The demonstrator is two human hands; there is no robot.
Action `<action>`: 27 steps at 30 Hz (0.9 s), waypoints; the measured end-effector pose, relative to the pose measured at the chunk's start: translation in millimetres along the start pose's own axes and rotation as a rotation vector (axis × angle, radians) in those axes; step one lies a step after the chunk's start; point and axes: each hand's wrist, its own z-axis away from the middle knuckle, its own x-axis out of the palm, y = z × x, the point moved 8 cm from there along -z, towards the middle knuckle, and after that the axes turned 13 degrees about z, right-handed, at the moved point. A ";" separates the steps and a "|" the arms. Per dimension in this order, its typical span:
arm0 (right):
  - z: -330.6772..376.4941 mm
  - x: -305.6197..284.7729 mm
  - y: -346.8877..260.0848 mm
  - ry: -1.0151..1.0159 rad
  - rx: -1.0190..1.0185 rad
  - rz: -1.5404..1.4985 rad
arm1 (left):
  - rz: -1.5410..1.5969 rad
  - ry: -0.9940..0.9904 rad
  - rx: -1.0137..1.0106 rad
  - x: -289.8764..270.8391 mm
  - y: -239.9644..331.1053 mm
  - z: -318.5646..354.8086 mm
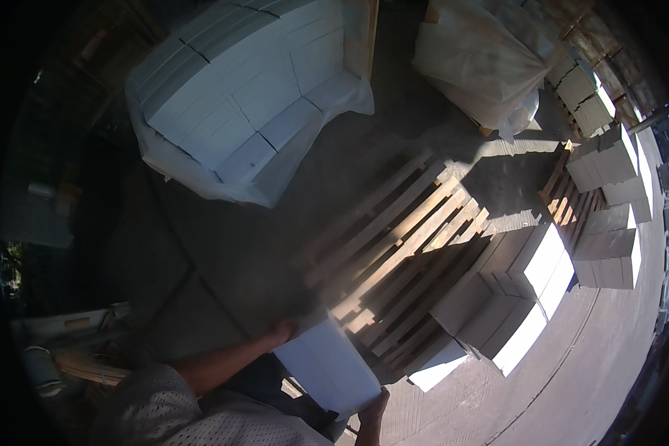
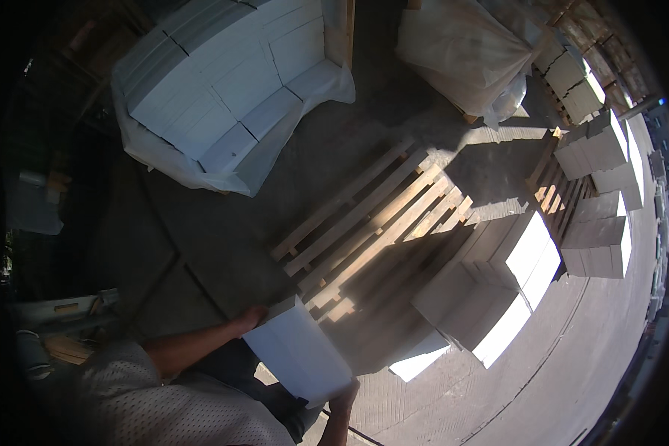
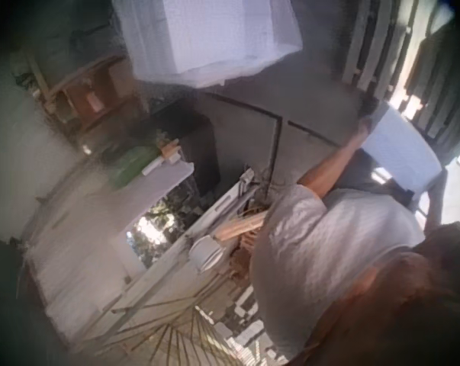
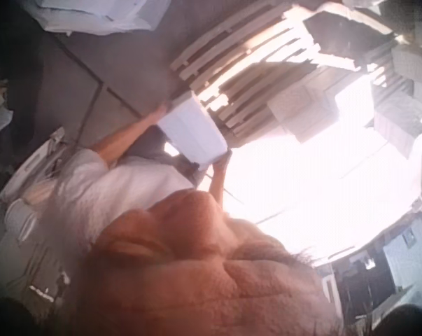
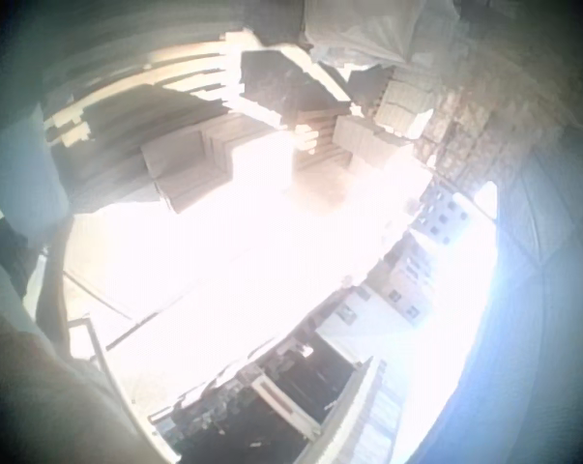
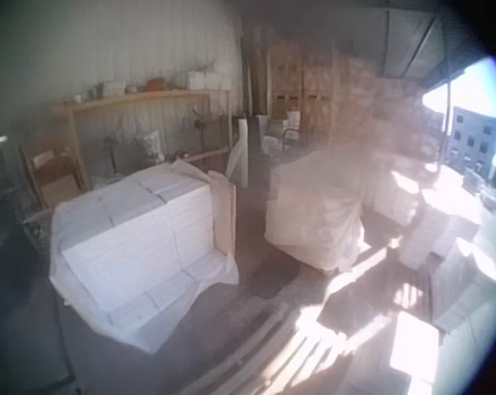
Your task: The person repeatedly picks up white rectangular blocks from a pallet and places them onto a stack on another pallet. The person handles the blocks one at a time, moving between two pallets in a warehouse setting.
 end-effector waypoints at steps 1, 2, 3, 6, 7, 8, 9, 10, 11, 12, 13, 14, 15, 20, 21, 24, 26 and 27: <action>4.7 9.1 -15.5 -0.017 0.039 -0.007 | 0.049 -0.020 0.014 -7.5 10.4 10.2; 11.0 14.3 -19.1 0.021 0.210 -0.106 | 0.099 -0.043 0.035 -12.3 20.9 21.5; 12.1 23.4 -39.2 0.000 0.160 -0.139 | 0.106 -0.022 0.059 -20.9 32.4 32.9; 17.1 48.4 -79.1 -0.079 0.073 -0.172 | 0.185 0.017 0.096 -41.8 63.5 75.3; 15.6 51.6 -95.8 -0.120 -0.040 0.150 | 0.240 0.008 0.073 -46.4 71.9 91.0; 15.7 60.3 -108.4 -0.177 -0.166 0.471 | 0.285 0.006 0.039 -52.8 79.1 106.5; 19.7 69.5 -116.7 -0.223 -0.310 0.832 | 0.301 0.046 -0.018 -58.1 80.3 123.4; 12.9 69.3 -112.0 -0.231 -0.167 0.491 | 0.320 0.094 -0.077 -62.8 83.3 134.1; 8.6 70.3 -105.3 -0.236 -0.039 0.196 | 0.350 0.136 -0.101 -67.6 85.6 141.7; 6.9 70.8 -95.2 -0.218 0.113 -0.039 | 0.366 0.140 -0.121 -70.1 82.0 148.8; 4.9 72.7 -92.3 -0.218 0.159 -0.120 | 0.393 0.138 -0.105 -71.4 78.5 151.3; 1.1 73.8 -89.4 -0.203 0.207 -0.146 | 0.426 0.141 -0.094 -73.9 74.0 147.1; -3.1 74.8 -87.6 -0.185 0.243 -0.137 | 0.374 0.151 -0.029 -78.6 71.3 138.4; -38.3 91.2 -121.2 -0.253 0.108 0.056 | 0.372 0.157 0.109 -94.3 39.0 63.6; -48.7 98.1 -128.8 -0.240 0.081 0.237 | 0.299 0.142 0.172 -100.9 42.0 48.5; -79.6 145.1 -155.7 -0.237 0.079 0.283 | 0.278 0.132 0.218 -141.5 61.0 15.6; -93.5 187.4 -169.8 -0.240 0.249 0.078 | 0.508 0.139 0.025 -167.8 72.6 4.5; -105.2 223.1 -177.9 -0.259 0.344 -0.099 | 0.485 0.141 0.010 -196.7 92.4 -5.4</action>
